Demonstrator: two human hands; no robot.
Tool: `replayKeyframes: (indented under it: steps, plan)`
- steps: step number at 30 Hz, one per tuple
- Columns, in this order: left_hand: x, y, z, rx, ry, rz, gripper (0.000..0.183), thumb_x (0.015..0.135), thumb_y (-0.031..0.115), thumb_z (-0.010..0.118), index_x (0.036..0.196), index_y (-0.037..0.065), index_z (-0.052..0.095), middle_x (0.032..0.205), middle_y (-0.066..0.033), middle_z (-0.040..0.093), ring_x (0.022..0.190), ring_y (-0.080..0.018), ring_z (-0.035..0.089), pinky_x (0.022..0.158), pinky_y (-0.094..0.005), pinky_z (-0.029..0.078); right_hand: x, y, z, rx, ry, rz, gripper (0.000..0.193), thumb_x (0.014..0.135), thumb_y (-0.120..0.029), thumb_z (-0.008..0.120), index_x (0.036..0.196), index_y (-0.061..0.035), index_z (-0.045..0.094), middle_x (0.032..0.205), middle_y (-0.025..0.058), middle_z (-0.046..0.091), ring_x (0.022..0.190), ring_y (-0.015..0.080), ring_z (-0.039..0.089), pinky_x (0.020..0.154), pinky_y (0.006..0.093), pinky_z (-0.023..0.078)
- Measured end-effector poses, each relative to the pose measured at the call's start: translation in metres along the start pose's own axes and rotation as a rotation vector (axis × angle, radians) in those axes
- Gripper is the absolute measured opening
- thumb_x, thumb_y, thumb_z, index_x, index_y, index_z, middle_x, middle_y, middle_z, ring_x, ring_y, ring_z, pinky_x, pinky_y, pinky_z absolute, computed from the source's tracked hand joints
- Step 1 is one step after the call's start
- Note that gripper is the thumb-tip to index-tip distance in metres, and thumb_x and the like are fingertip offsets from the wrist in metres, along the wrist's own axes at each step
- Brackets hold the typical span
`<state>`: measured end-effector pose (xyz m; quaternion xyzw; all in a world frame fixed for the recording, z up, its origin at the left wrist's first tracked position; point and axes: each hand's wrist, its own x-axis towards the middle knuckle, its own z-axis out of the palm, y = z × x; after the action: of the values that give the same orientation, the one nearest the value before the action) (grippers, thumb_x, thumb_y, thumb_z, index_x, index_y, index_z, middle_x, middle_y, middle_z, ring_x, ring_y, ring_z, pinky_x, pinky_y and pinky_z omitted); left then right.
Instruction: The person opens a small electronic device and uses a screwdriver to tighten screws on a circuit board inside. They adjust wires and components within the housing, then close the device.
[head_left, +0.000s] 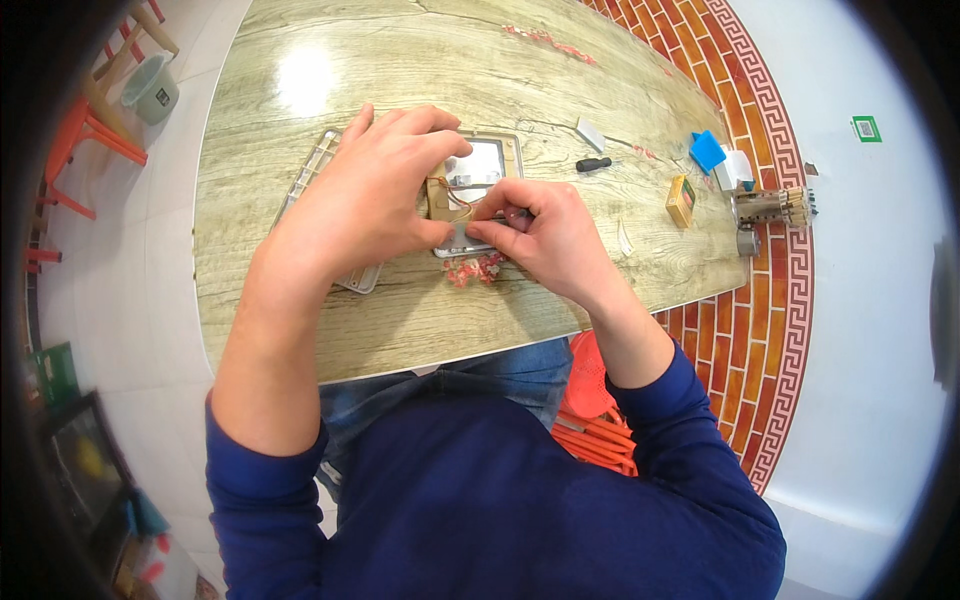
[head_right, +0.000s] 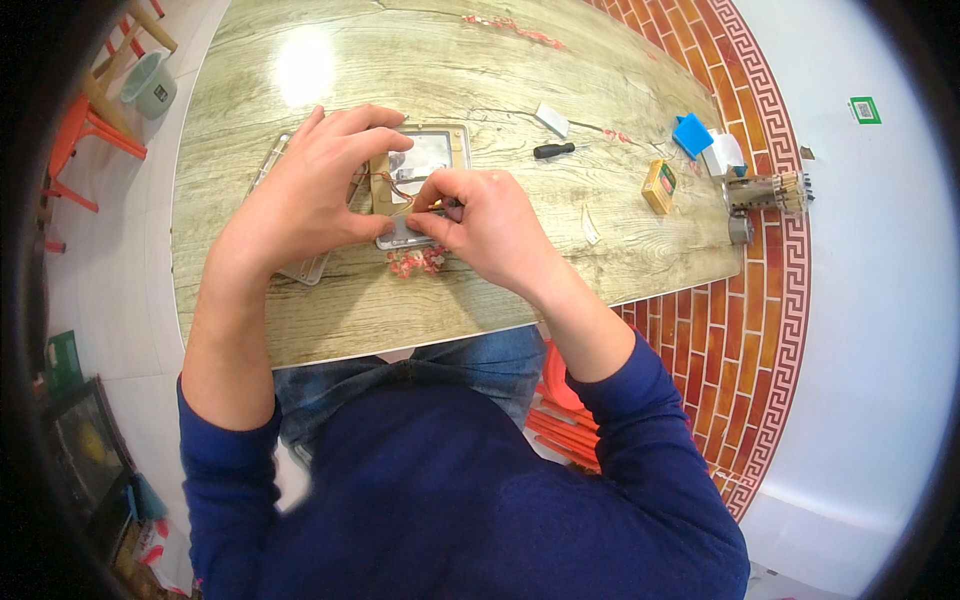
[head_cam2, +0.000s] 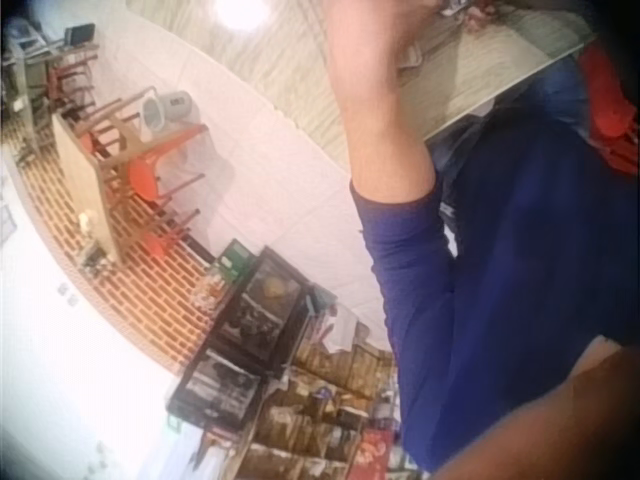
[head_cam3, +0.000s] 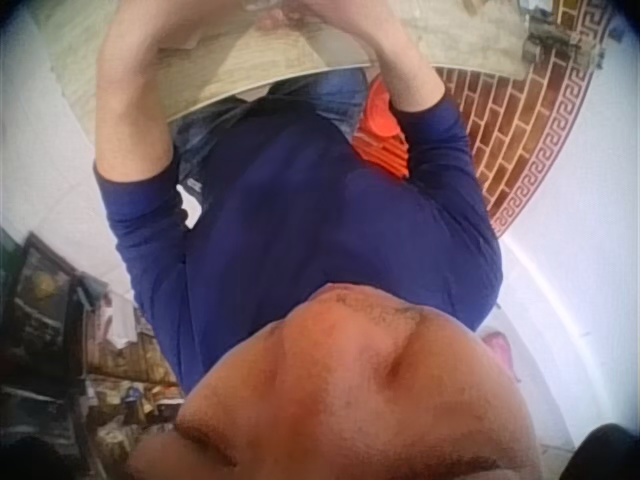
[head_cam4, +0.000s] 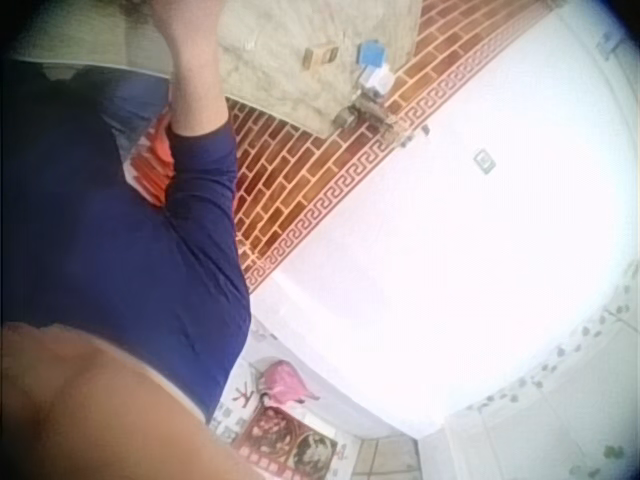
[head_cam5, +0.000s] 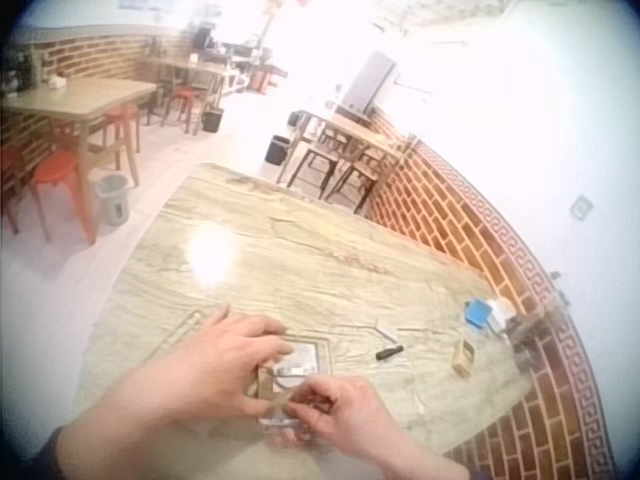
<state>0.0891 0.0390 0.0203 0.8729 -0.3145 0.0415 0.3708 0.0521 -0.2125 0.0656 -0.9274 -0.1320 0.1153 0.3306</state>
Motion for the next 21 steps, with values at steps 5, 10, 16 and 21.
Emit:
replayKeyframes:
  steps: [5,10,16,21]
  plan:
    - [0.000,0.002,-0.003,-0.016,-0.027,-0.011,0.073,0.081,0.015,0.098,0.150,0.010,0.075,0.167,-0.0111,0.067,0.156,-0.0382,0.063,0.145,-0.0674,0.033,-0.008,0.005,-0.006,0.007,0.029,-0.120,0.029,0.095,-0.007,0.097,0.121,-0.0080,0.084,0.076,-0.0040,0.047,0.070,0.0094,0.045,0.066,0.0312,0.042]
    - [0.000,0.005,-0.004,-0.006,-0.001,0.000,0.067,0.084,0.017,0.097,0.147,0.006,0.077,0.161,-0.0116,0.069,0.158,-0.0350,0.061,0.145,-0.0687,0.033,-0.014,0.015,-0.017,0.314,0.114,-0.136,0.036,0.111,-0.008,0.080,0.146,-0.0042,0.070,0.083,-0.0064,0.047,0.075,0.0084,0.047,0.072,0.0309,0.045]
    - [0.003,0.012,-0.010,0.054,-0.086,-0.044,0.068,0.086,0.014,0.097,0.150,0.008,0.075,0.170,-0.0122,0.066,0.162,-0.0396,0.058,0.148,-0.0669,0.028,-0.021,0.022,-0.021,0.779,0.311,-0.089,0.030,0.121,0.001,0.061,0.150,-0.0025,0.068,0.086,0.0024,0.068,0.074,0.0070,0.058,0.066,0.0251,0.046]
    - [0.007,0.017,-0.014,0.049,-0.129,-0.051,0.068,0.086,0.012,0.095,0.151,0.008,0.075,0.171,-0.0138,0.065,0.162,-0.0405,0.058,0.147,-0.0657,0.029,-0.006,0.039,-0.006,0.938,0.426,-0.291,0.030,0.121,-0.002,0.067,0.150,0.0052,0.071,0.106,0.0171,0.086,0.094,0.0223,0.085,0.081,0.0334,0.069]
